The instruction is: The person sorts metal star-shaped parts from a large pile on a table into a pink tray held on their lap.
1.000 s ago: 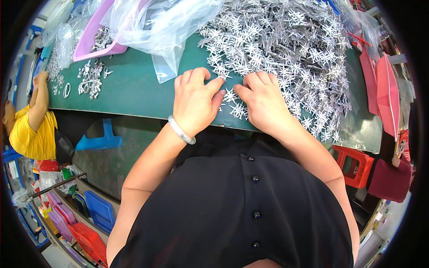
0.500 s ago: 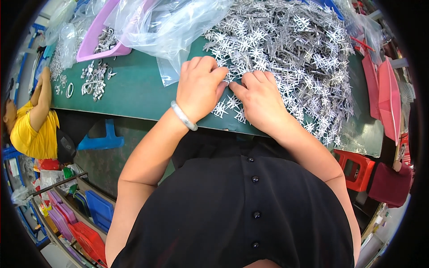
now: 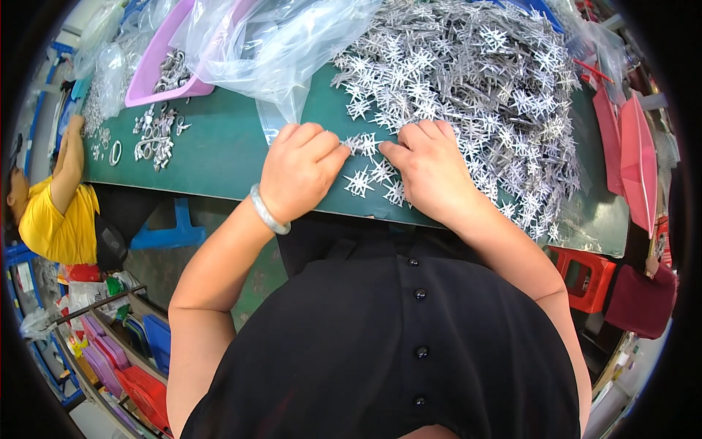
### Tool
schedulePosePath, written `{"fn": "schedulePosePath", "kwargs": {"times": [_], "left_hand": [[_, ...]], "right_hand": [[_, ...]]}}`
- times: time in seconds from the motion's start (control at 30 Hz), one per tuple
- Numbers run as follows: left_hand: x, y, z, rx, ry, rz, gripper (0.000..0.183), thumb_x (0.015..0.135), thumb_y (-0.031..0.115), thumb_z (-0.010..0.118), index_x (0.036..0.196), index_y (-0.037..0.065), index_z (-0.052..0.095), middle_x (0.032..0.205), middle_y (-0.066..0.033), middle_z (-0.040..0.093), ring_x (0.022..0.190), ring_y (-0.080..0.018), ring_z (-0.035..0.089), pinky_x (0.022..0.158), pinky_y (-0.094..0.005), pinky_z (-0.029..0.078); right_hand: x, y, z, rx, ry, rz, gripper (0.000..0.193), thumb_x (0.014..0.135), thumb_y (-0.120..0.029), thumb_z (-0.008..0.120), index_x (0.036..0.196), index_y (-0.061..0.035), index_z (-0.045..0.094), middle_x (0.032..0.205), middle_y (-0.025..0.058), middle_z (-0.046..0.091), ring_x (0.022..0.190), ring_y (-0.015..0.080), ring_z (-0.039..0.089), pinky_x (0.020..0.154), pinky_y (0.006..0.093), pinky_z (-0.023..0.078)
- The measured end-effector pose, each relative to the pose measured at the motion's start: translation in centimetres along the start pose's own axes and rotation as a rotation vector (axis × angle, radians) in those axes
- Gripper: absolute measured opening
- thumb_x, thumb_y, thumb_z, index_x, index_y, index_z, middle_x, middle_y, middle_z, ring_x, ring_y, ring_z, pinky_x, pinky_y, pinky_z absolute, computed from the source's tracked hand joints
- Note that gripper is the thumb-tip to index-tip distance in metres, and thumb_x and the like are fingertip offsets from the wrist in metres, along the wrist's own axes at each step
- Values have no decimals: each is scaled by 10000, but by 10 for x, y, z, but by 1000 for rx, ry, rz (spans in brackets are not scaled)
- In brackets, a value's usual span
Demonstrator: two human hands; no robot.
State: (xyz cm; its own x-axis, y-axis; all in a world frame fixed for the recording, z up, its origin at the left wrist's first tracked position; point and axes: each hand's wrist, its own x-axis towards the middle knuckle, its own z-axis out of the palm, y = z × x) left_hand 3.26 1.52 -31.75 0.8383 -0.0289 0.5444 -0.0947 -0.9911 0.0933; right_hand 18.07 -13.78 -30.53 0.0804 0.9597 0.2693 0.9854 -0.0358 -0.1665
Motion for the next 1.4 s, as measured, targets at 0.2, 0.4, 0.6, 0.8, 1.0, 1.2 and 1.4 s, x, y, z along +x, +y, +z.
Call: {"fn": "schedulePosePath", "kwargs": {"times": [0.2,0.4,0.6,0.8,1.0,1.2,1.4], "left_hand": [[-14,9,-6,-34,-28,-53,173,627,57,676,793,68,628,759,-20,550,732,-208,530,640,-333,405],[-26,4,-17,-49,54,-339,175,653,22,660,821,58,627,782,-60,562,741,-247,534,644,-339,419],[-32,2,-15,-71,49,-473,208,670,42,659,874,35,621,806,-85,558,740,-274,524,672,-343,429],[-27,3,-15,-62,16,-533,322,655,117,700,947,25,600,831,-90,555,769,-272,524,684,-348,430],[-21,2,-12,-51,-48,-545,388,641,187,729,968,24,600,852,-94,543,796,-278,513,709,-358,418],[-20,-4,-10,-49,-88,-486,352,645,185,727,940,34,610,829,-87,529,781,-278,504,699,-360,407],[-18,-7,-8,-119,-60,-514,252,656,144,705,854,36,592,808,-79,524,780,-268,503,691,-358,407]], "right_hand": [[7,-2,5,-29,30,-8,245,683,-37,562,915,-59,636,769,45,504,788,218,490,732,337,357],[9,-3,9,-49,51,-24,199,683,-70,532,857,-56,627,755,50,503,795,218,491,728,342,347],[12,-6,10,-11,69,-42,229,675,-57,537,883,-53,631,762,59,498,798,229,483,739,344,348],[14,-7,7,-20,4,-59,172,675,-65,542,829,-62,619,755,52,489,801,223,480,740,343,347],[10,-8,5,29,54,-35,131,713,-81,549,825,-64,615,767,45,490,795,220,479,748,342,343],[-1,-6,-12,89,33,-7,155,730,-84,577,876,-42,607,828,67,508,839,236,491,765,353,360],[-18,-2,-36,177,-173,-7,326,688,-178,679,953,-14,583,913,89,510,893,259,484,794,349,366]]}}
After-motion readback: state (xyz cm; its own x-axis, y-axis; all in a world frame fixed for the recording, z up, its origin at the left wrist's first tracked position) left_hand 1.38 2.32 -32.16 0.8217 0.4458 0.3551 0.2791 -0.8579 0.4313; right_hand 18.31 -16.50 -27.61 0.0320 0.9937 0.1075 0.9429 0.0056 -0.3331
